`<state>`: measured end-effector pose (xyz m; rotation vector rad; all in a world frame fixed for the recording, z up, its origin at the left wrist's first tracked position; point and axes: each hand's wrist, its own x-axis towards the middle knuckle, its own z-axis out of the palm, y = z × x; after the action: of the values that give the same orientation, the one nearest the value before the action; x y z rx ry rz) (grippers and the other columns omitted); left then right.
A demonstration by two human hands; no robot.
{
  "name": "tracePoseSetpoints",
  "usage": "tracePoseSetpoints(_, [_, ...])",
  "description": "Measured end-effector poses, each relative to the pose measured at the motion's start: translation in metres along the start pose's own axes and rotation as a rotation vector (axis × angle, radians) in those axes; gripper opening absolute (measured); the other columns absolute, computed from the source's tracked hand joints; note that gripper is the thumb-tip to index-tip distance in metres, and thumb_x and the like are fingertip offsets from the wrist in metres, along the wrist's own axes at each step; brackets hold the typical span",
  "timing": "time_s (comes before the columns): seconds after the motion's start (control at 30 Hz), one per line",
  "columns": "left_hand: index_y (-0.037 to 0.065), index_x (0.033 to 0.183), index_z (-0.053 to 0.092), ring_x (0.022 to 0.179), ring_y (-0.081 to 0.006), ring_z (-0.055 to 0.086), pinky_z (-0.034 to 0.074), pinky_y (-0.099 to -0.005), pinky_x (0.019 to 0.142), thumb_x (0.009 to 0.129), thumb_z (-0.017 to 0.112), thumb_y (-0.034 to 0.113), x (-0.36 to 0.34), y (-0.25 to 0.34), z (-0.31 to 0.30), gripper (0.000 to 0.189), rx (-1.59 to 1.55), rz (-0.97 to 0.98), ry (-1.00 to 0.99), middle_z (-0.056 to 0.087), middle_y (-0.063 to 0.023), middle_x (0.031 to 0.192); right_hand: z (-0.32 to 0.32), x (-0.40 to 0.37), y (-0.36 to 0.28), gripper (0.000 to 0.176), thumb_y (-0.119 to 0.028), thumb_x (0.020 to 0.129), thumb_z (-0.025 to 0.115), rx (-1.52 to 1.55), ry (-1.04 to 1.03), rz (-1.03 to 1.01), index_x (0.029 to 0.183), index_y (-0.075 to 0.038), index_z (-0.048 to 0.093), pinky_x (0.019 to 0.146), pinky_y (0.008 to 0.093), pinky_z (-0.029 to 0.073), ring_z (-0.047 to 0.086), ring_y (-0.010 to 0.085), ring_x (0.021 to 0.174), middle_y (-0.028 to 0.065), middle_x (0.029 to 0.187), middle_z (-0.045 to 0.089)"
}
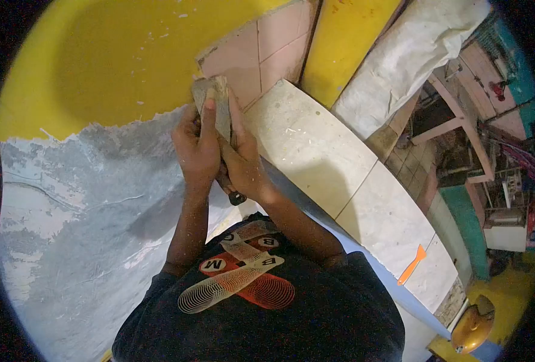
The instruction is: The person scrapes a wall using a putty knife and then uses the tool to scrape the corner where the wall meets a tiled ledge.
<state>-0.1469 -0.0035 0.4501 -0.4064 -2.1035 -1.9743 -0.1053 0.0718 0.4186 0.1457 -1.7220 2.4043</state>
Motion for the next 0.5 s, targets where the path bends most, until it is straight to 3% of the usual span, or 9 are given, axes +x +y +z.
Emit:
tracePoseSetpoints(0.17, [-0.001, 0.079, 0.056, 0.058, -0.0053, 0.042, 0.034, -0.0232, 0.051, 0.092, 0.052, 0.026, -0.019, -0.038, 0.001, 0.031, 0.056, -0.112, 0.007, 0.049, 0.0005, 0.061, -0.011, -0.011, 0.038, 0.062, -0.01, 0.091, 0.042, 0.03, -0.013, 0.138, 0.143, -0.009, 0.01, 0.077, 0.0264, 0.046, 0.053, 0.0172, 0.095, 0.0146, 0.118, 0.047])
tracePoseSetpoints(0.2, [-0.002, 0.081, 0.057, 0.059, -0.0053, 0.042, 0.035, -0.0227, 0.052, 0.092, 0.052, 0.026, -0.021, -0.041, 0.001, 0.031, 0.155, -0.105, 0.003, 0.05, 0.0005, 0.062, -0.007, -0.008, 0.047, 0.061, -0.009, 0.091, 0.04, 0.033, 0.02, 0.074, 0.144, -0.013, 0.009, 0.056, 0.0223, 0.042, 0.048, 0.0108, 0.07, 0.0109, 0.11, 0.051])
tracePoseSetpoints(0.27, [-0.002, 0.082, 0.057, 0.059, -0.0054, 0.042, 0.035, -0.0225, 0.052, 0.092, 0.052, 0.026, -0.017, -0.041, 0.002, 0.03, 0.11, -0.063, 0.027, 0.05, 0.0003, 0.063, -0.009, -0.006, 0.053, 0.061, -0.007, 0.092, 0.037, 0.036, 0.06, 0.023, 0.144, -0.017, 0.008, 0.034, 0.0183, 0.037, 0.044, 0.0043, 0.045, 0.0073, 0.101, 0.054])
tracePoseSetpoints(0.3, [-0.002, 0.083, 0.057, 0.06, -0.0054, 0.042, 0.035, -0.0222, 0.053, 0.092, 0.052, 0.026, -0.014, -0.04, 0.003, 0.03, 0.066, -0.012, 0.049, 0.051, 0.0001, 0.063, -0.01, -0.002, 0.047, 0.06, -0.008, 0.091, 0.039, -0.008, 0.05, 0.006, 0.143, -0.013, 0.01, 0.061, 0.0238, 0.039, 0.046, 0.0126, 0.075, 0.0111, 0.109, 0.051])
tracePoseSetpoints(0.37, [-0.002, 0.083, 0.057, 0.059, -0.0054, 0.042, 0.035, -0.0224, 0.053, 0.092, 0.052, 0.025, -0.007, -0.021, 0.003, 0.029, 0.016, -0.02, 0.04, 0.051, -0.0003, 0.063, -0.008, 0.005, 0.029, 0.06, -0.009, 0.091, 0.041, -0.047, 0.042, -0.003, 0.143, -0.009, 0.011, 0.089, 0.0294, 0.041, 0.048, 0.0209, 0.105, 0.0149, 0.117, 0.049])
tracePoseSetpoints(0.47, [-0.002, 0.082, 0.058, 0.058, -0.0054, 0.041, 0.035, -0.023, 0.051, 0.091, 0.053, 0.025, -0.001, -0.005, 0.005, 0.029, -0.067, -0.01, 0.044, 0.05, -0.0008, 0.062, -0.005, 0.008, 0.001, 0.06, -0.01, 0.091, 0.042, -0.165, -0.008, -0.107, 0.143, -0.008, 0.012, 0.074, 0.0267, 0.048, 0.055, 0.0177, 0.087, 0.0146, 0.113, 0.05])
tracePoseSetpoints(0.5, [-0.002, 0.082, 0.057, 0.057, -0.0055, 0.041, 0.034, -0.0234, 0.05, 0.091, 0.054, 0.025, 0.0, -0.003, 0.007, 0.029, -0.1, 0.001, 0.061, 0.049, -0.0008, 0.061, -0.003, 0.004, -0.005, 0.061, -0.01, 0.091, 0.043, -0.088, -0.018, -0.031, 0.143, -0.008, 0.012, 0.062, 0.0247, 0.047, 0.054, 0.0144, 0.073, 0.0137, 0.105, 0.052])
